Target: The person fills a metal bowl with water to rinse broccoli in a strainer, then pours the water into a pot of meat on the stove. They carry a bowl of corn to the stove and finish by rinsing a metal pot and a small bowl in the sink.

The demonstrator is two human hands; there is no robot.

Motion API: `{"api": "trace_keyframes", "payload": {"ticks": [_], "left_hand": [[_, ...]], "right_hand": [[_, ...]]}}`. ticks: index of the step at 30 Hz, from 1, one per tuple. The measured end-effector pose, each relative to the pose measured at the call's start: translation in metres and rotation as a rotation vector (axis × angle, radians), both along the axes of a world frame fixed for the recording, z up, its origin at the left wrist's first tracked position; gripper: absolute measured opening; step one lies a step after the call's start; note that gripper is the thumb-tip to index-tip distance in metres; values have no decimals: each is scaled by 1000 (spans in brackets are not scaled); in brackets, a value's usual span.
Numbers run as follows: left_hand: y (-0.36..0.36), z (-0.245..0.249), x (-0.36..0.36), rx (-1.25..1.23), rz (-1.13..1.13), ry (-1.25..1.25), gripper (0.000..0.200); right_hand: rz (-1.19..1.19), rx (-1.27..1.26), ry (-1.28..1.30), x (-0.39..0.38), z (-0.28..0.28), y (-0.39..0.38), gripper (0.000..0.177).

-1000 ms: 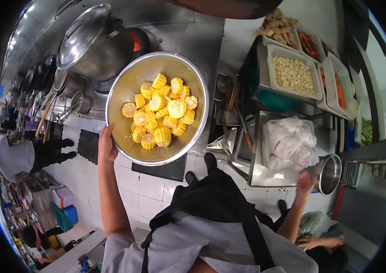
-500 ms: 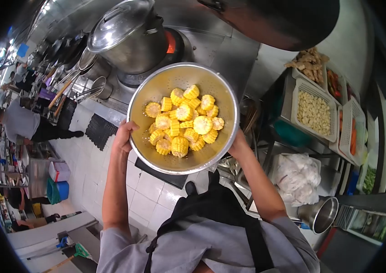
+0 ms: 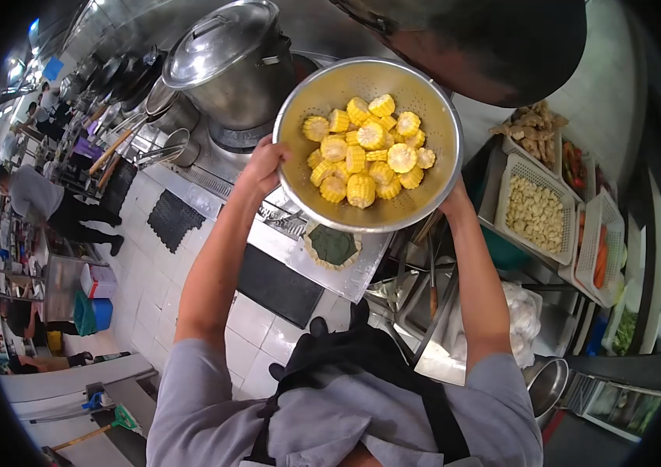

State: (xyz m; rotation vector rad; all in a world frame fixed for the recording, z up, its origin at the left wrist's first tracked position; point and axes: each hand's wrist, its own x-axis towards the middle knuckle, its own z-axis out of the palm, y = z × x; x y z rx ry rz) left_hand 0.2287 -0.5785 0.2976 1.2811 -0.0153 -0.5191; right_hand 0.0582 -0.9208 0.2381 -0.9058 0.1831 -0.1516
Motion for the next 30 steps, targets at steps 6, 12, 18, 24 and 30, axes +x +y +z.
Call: {"api": "trace_keyframes", "payload": {"ticks": [6,12,18,24,30], "left_hand": [[-55,-16,27,-56,-57,41,23],[-56,-8,44,5,-159,95,25],[-34,10,-5,16,-126,132,47],[60,-68,-100,13,-188,187,64],[163,-148,-194,339,-382,463,57]], "right_hand": [[-24,6,46,25,-18,-33,57],[-75,-50,288,26,-7,-41,44],[-99,-118,375,-83,-18,-11,40],[51,-82,418,-318,-6,19,42],[-1580,-394,1078,-555,1,-25,24]]}}
